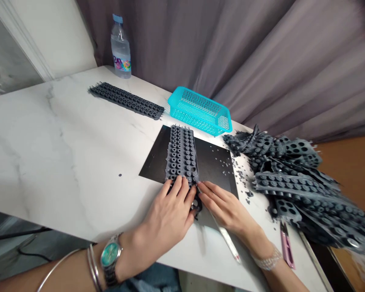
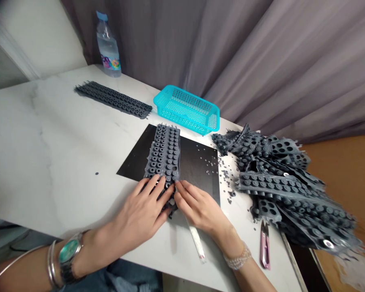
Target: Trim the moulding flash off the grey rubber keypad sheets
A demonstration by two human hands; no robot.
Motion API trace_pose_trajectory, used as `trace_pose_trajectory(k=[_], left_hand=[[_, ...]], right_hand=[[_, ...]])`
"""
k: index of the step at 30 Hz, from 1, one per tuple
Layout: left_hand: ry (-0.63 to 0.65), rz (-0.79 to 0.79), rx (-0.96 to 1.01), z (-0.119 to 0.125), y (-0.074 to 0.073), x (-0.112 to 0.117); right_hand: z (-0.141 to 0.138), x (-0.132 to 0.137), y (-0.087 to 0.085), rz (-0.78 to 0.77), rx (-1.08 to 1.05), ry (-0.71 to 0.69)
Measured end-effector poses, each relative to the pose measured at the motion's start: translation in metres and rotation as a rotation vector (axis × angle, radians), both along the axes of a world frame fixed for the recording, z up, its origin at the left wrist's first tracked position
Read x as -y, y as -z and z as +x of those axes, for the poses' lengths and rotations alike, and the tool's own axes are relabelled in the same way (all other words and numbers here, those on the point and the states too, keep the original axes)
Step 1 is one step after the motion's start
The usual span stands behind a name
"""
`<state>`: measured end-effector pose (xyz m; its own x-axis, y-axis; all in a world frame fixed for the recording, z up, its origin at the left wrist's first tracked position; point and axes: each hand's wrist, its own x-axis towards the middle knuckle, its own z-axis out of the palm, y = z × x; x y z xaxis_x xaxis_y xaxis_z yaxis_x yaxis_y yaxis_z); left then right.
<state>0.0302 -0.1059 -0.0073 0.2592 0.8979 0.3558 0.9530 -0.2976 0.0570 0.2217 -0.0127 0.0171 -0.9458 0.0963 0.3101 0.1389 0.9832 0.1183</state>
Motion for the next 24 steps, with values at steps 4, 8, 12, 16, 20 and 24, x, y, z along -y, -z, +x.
trace_pose_trajectory(k=[4,8,12,16,20,24], left_hand=[[-0.001,0.021,-0.009,0.000,0.001,0.001],[0.000,0.022,0.001,0.000,0.001,0.001],[0.003,0.012,0.004,0.000,-0.001,0.001],[0.001,-0.004,0.005,0.000,-0.003,0.001],[-0.007,-0.013,-0.003,0.000,-0.005,0.002],[0.000,-0.004,-0.015,-0.001,-0.004,0.002]], right_hand=[[0.000,-0.002,0.001,0.050,0.049,0.027],[-0.002,-0.004,0.003,0.037,0.082,0.063],[-0.008,-0.001,-0.002,0.028,0.114,0.079],[-0.009,-0.001,-0.003,-0.037,0.100,0.115],[-0.001,-0.006,0.000,-0.222,-0.184,0.305],[0.004,-0.004,-0.004,-0.326,-0.366,0.375]])
